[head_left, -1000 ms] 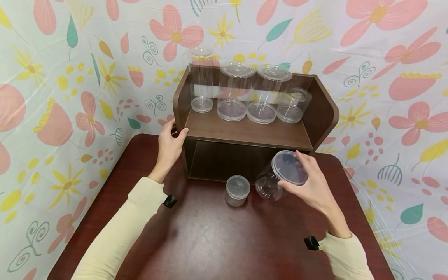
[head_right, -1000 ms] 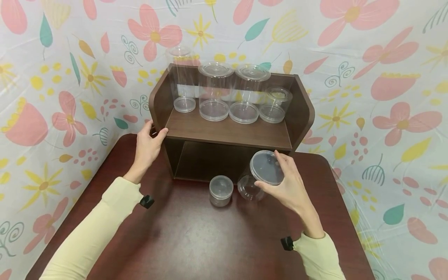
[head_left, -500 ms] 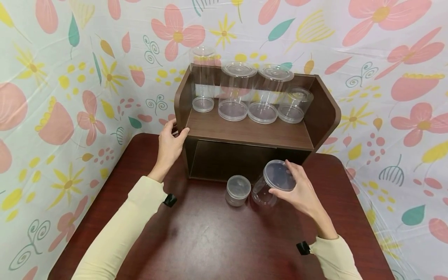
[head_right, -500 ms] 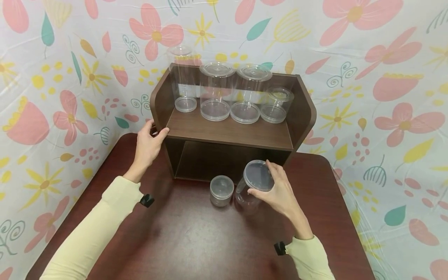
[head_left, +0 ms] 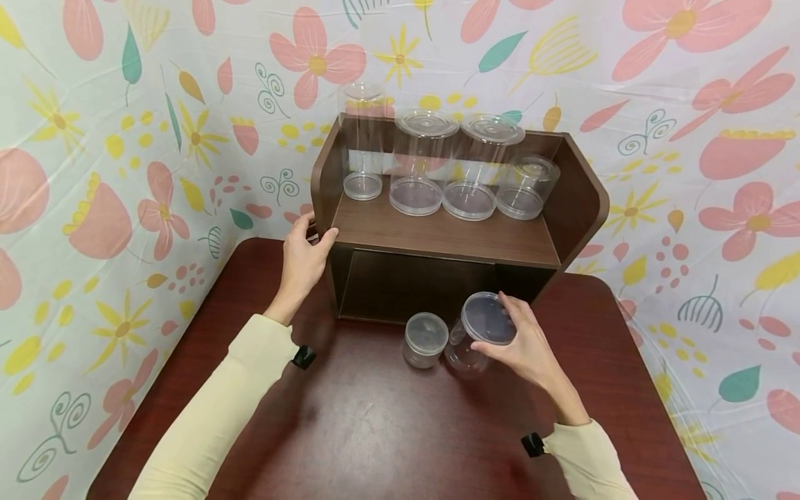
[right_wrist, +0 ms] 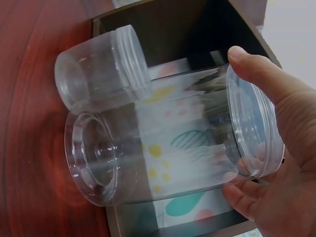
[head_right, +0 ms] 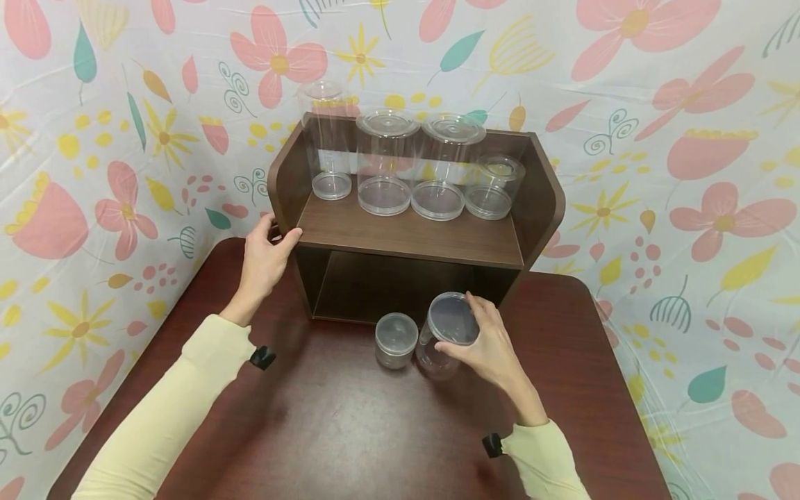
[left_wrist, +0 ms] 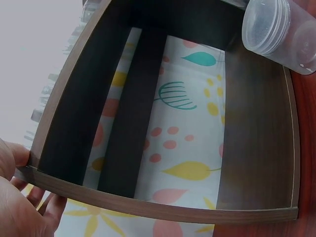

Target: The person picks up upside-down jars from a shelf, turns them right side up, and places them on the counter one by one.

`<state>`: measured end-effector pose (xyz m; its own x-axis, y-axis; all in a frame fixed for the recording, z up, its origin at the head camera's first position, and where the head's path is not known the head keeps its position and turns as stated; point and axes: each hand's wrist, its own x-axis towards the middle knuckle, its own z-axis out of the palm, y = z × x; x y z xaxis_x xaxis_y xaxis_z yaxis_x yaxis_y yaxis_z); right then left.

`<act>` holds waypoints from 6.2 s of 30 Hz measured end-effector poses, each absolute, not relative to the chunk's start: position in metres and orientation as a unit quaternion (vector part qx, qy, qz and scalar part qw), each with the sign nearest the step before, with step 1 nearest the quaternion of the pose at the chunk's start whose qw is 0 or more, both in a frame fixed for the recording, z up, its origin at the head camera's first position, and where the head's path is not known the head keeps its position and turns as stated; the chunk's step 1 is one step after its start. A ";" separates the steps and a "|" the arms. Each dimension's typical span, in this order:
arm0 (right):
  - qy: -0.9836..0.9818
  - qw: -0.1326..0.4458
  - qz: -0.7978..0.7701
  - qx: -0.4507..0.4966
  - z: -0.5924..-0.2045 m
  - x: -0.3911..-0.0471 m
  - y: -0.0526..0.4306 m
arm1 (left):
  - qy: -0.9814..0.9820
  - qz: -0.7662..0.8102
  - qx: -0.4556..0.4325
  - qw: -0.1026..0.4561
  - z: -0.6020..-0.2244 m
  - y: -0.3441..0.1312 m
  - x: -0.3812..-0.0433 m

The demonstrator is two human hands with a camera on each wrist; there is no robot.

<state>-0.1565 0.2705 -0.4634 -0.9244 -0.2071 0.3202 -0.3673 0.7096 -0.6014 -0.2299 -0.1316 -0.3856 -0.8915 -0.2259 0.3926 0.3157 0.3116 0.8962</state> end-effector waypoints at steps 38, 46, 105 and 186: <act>-0.915 0.110 0.353 0.164 -0.487 -0.160 0.263 | -0.776 -0.585 -0.028 0.235 -0.385 -0.131 -0.229; -0.912 0.107 0.361 0.164 -0.484 -0.156 0.264 | -0.773 -0.589 -0.030 0.234 -0.385 -0.131 -0.229; -0.832 0.196 0.517 0.046 -0.250 -0.267 0.225 | -0.779 -0.583 -0.044 0.229 -0.386 -0.135 -0.230; -0.770 0.251 0.585 0.030 -0.237 -0.239 0.241 | -0.776 -0.585 -0.047 0.231 -0.389 -0.134 -0.231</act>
